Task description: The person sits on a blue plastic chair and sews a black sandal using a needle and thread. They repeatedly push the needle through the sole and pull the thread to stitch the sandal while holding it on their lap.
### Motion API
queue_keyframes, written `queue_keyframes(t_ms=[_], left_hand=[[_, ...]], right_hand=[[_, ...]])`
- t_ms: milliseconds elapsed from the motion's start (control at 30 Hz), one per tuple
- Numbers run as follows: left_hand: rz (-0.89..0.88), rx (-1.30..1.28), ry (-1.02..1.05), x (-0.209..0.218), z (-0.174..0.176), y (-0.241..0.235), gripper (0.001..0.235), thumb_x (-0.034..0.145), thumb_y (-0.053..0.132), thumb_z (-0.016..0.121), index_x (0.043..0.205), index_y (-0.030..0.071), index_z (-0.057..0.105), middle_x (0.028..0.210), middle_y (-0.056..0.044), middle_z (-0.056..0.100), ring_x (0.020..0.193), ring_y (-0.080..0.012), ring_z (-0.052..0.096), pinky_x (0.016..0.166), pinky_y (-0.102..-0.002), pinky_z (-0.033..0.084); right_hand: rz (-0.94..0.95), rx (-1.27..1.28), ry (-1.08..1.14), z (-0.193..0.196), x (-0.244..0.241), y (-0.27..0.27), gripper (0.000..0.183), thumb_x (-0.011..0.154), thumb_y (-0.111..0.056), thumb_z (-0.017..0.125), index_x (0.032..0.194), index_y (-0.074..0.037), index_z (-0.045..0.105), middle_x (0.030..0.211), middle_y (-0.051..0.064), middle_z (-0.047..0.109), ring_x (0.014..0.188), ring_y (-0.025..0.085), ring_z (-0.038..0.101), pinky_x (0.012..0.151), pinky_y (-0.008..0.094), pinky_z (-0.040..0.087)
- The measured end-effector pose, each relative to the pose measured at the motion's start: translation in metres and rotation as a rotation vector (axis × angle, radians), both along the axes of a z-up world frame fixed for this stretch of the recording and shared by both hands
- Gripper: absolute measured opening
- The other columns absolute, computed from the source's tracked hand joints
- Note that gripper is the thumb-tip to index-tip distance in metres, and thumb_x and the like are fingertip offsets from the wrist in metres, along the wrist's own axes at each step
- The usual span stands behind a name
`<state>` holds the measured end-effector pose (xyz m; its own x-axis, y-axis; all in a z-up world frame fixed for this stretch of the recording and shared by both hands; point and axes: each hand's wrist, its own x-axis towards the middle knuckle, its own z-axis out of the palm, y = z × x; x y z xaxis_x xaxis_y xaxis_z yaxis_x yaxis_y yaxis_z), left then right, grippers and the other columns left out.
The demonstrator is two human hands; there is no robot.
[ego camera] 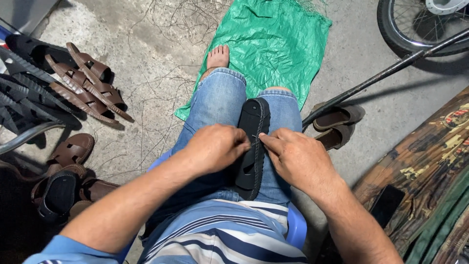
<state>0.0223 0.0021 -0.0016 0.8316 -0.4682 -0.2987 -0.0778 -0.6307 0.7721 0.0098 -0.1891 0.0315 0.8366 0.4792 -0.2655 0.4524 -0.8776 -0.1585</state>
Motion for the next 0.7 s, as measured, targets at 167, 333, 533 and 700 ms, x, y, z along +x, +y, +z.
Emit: queue_keyframes(t_ms=[167,333,533,700], left_hand=[[-0.242,0.190,-0.030,0.017,0.005,0.027,0.022,0.074,0.032,0.059,0.083,0.014,0.068,0.090,-0.009,0.066,0.090,-0.0341,0.062,0.076,-0.045,0.050],[0.009,-0.579,0.395,0.005,0.009,0.016,0.015,0.076,0.017,0.059,0.082,0.005,0.065,0.107,-0.014,0.063,0.092,-0.0276,0.060,0.075,-0.036,0.049],[0.102,-0.380,0.243,-0.001,-0.020,-0.001,0.018,0.085,0.017,0.055,0.102,0.010,0.055,0.089,-0.008,0.062,0.076,-0.0216,0.063,0.058,-0.032,0.053],[0.008,-0.030,0.066,0.001,-0.003,-0.003,0.030,0.083,0.022,0.056,0.107,0.017,0.040,0.085,-0.007,0.066,0.081,-0.0306,0.067,0.063,-0.041,0.053]], right_hand=[[-0.021,0.097,0.065,0.000,0.001,-0.004,0.025,0.083,-0.023,0.052,0.103,-0.024,0.066,0.086,-0.002,0.064,0.080,0.020,0.064,0.069,0.032,0.052],[-0.011,0.154,0.068,-0.002,-0.001,-0.007,0.023,0.085,-0.023,0.051,0.103,-0.022,0.066,0.086,-0.002,0.063,0.082,0.019,0.063,0.070,0.031,0.052],[-0.042,0.184,0.052,0.000,-0.003,-0.006,0.023,0.086,-0.024,0.052,0.104,-0.022,0.066,0.084,-0.001,0.062,0.081,0.019,0.063,0.070,0.032,0.051],[-0.070,0.233,0.015,-0.008,-0.009,-0.006,0.024,0.087,-0.026,0.052,0.107,-0.023,0.065,0.086,-0.001,0.063,0.083,0.021,0.063,0.070,0.033,0.051]])
